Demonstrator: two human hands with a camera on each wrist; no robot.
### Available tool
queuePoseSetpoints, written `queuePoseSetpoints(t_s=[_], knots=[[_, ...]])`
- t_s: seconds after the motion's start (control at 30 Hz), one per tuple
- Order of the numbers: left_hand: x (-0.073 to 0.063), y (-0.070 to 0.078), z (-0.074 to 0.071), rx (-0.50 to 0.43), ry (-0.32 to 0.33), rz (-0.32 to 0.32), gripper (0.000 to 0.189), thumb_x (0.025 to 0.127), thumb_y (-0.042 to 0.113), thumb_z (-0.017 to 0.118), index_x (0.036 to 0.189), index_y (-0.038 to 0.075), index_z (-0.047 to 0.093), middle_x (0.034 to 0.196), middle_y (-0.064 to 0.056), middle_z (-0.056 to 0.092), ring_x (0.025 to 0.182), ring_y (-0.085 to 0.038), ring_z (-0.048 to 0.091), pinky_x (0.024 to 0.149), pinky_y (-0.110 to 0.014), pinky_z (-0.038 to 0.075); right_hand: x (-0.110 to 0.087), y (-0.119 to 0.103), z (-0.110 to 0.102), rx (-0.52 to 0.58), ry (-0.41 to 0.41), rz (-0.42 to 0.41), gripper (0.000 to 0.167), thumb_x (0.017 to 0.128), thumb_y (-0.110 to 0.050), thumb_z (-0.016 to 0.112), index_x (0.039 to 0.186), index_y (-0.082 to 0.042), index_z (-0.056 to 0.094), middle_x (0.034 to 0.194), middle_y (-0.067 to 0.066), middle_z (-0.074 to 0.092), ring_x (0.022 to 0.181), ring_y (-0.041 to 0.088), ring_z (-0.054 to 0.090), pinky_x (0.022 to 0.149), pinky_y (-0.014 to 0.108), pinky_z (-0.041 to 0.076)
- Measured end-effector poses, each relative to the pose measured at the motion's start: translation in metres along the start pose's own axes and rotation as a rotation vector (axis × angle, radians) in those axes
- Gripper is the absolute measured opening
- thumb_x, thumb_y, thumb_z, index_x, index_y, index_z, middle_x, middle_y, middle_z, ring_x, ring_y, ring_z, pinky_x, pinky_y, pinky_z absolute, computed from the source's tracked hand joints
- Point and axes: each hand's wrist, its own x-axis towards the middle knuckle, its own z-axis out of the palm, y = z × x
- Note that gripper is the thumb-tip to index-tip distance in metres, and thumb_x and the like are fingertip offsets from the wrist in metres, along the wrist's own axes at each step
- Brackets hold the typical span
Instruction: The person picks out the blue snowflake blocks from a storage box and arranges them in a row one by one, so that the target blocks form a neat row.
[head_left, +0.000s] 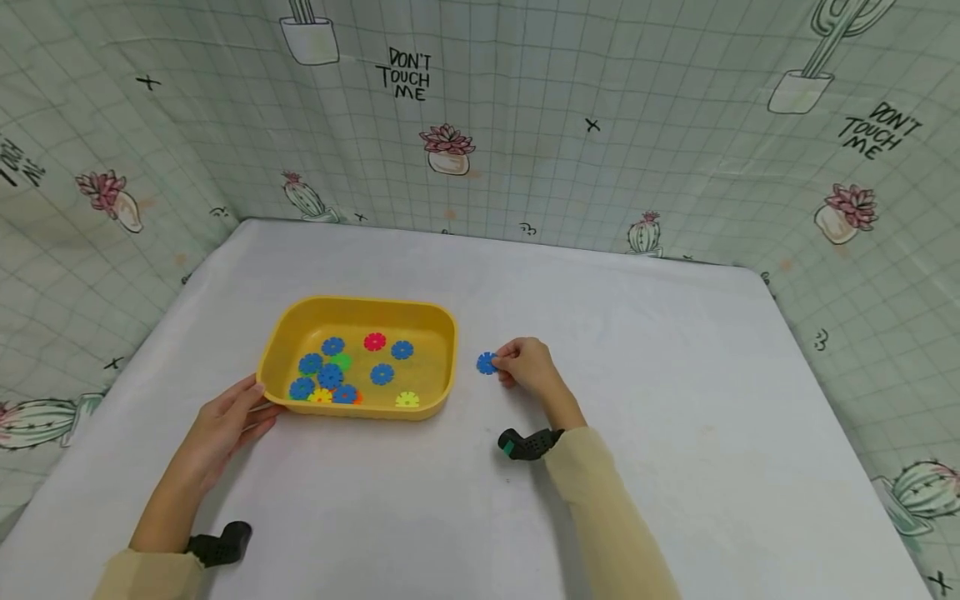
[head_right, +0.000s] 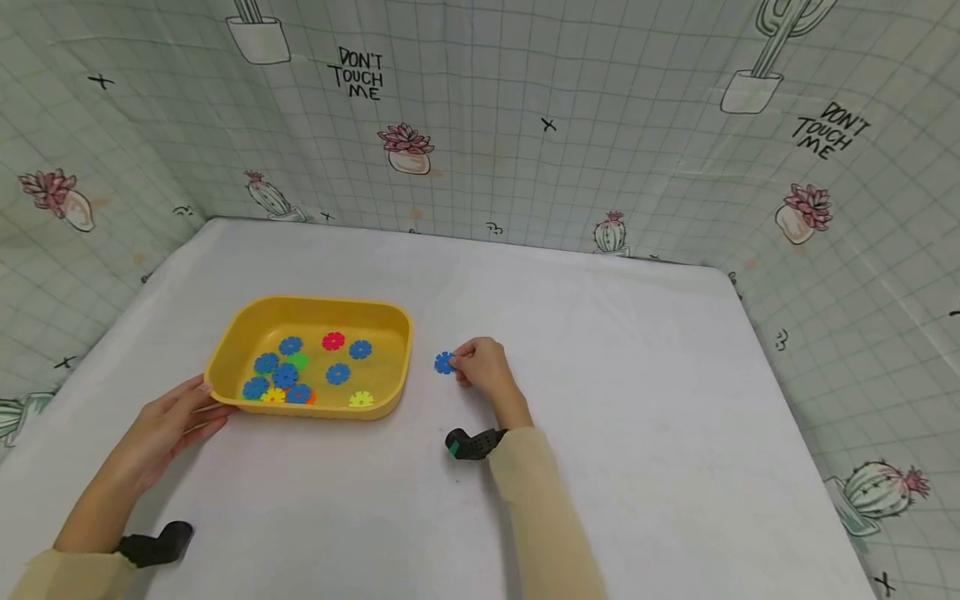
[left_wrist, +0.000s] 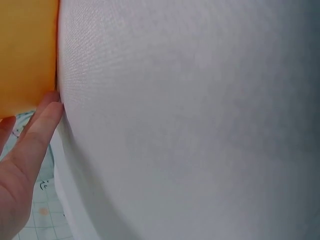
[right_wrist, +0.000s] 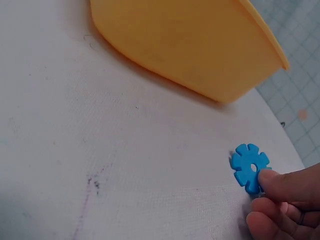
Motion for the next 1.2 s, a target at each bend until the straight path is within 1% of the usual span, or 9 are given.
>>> queuePoseSetpoints(t_s=[0.1,0.27,0.43,0.53,0.7,0.83,0.9,1.13,1.2], knots=[[0.0,0.001,0.0,0.007,0.005,0.0,0.07,0.099,0.042,0.036,0.148,-0.001,0.012,0.115,0.002,0.058,0.084,0.011,0.058,0.079,-0.014,0.053,0.003,-0.003,-0.001,-0.057,-0.016,0.015,0.013,0.087,-0.013,0.064,0.086,0.0,0.064,0.063,0.002,0.058,0.052,0.009,0.055,0.052,0.02,0.051],[-0.001,0.001,-0.001,0.006,0.004,0.009,0.069,0.099,0.042,0.036,0.148,-0.001,0.013,0.113,0.004,0.059,0.085,0.011,0.058,0.079,-0.014,0.053,0.004,-0.008,-0.001,-0.138,-0.03,0.042,0.014,0.087,-0.016,0.065,0.082,-0.003,0.064,0.059,0.001,0.056,0.051,0.01,0.052,0.049,0.019,0.046],[-0.001,0.0,-0.001,0.016,0.003,0.014,0.068,0.099,0.041,0.036,0.148,-0.001,0.013,0.113,0.003,0.059,0.085,0.011,0.058,0.079,-0.014,0.053,0.003,-0.012,-0.001,-0.162,-0.03,0.066,0.014,0.086,-0.016,0.065,0.08,-0.004,0.064,0.057,0.001,0.055,0.049,0.01,0.051,0.049,0.019,0.046],[-0.001,-0.001,-0.001,0.011,0.001,0.008,0.069,0.099,0.041,0.036,0.148,-0.001,0.013,0.114,0.003,0.058,0.085,0.011,0.058,0.079,-0.014,0.053,0.003,-0.013,0.0,-0.158,-0.03,0.086,0.013,0.087,-0.015,0.065,0.08,-0.004,0.064,0.058,0.001,0.055,0.05,0.011,0.05,0.049,0.018,0.045],[0.0,-0.001,0.0,0.002,-0.003,0.013,0.069,0.099,0.041,0.036,0.148,-0.001,0.012,0.111,0.006,0.059,0.085,0.011,0.058,0.079,-0.014,0.053,0.004,-0.011,-0.001,-0.155,-0.036,0.085,0.014,0.087,-0.016,0.064,0.082,-0.004,0.064,0.06,0.002,0.056,0.052,0.011,0.051,0.05,0.018,0.046],[-0.001,0.001,-0.001,-0.01,0.0,0.014,0.068,0.099,0.04,0.036,0.148,-0.001,0.013,0.106,0.011,0.059,0.085,0.011,0.059,0.079,-0.013,0.053,0.004,-0.011,-0.002,-0.125,-0.049,0.079,0.014,0.089,-0.018,0.062,0.087,-0.003,0.062,0.063,0.002,0.056,0.054,0.011,0.053,0.051,0.019,0.049],[-0.001,0.001,0.0,-0.015,0.001,0.012,0.068,0.099,0.041,0.036,0.148,-0.001,0.013,0.106,0.011,0.06,0.085,0.01,0.059,0.079,-0.014,0.053,0.004,-0.01,-0.003,-0.106,-0.051,0.072,0.015,0.089,-0.018,0.061,0.09,-0.003,0.061,0.064,0.003,0.056,0.054,0.011,0.054,0.052,0.02,0.05],[-0.002,0.001,0.001,0.005,0.011,0.0,0.068,0.099,0.042,0.035,0.148,-0.001,0.013,0.116,0.0,0.059,0.085,0.011,0.059,0.079,-0.014,0.053,-0.002,-0.009,-0.003,-0.049,-0.031,0.01,0.02,0.091,-0.018,0.058,0.102,-0.001,0.059,0.07,0.004,0.057,0.056,0.011,0.055,0.053,0.021,0.052],[-0.001,0.001,0.001,0.006,0.011,0.002,0.068,0.099,0.041,0.035,0.148,-0.001,0.013,0.116,0.0,0.059,0.084,0.011,0.059,0.079,-0.014,0.053,-0.005,-0.012,-0.003,-0.039,-0.009,-0.02,0.021,0.091,-0.018,0.058,0.104,-0.002,0.059,0.073,0.005,0.058,0.057,0.012,0.055,0.054,0.021,0.051]])
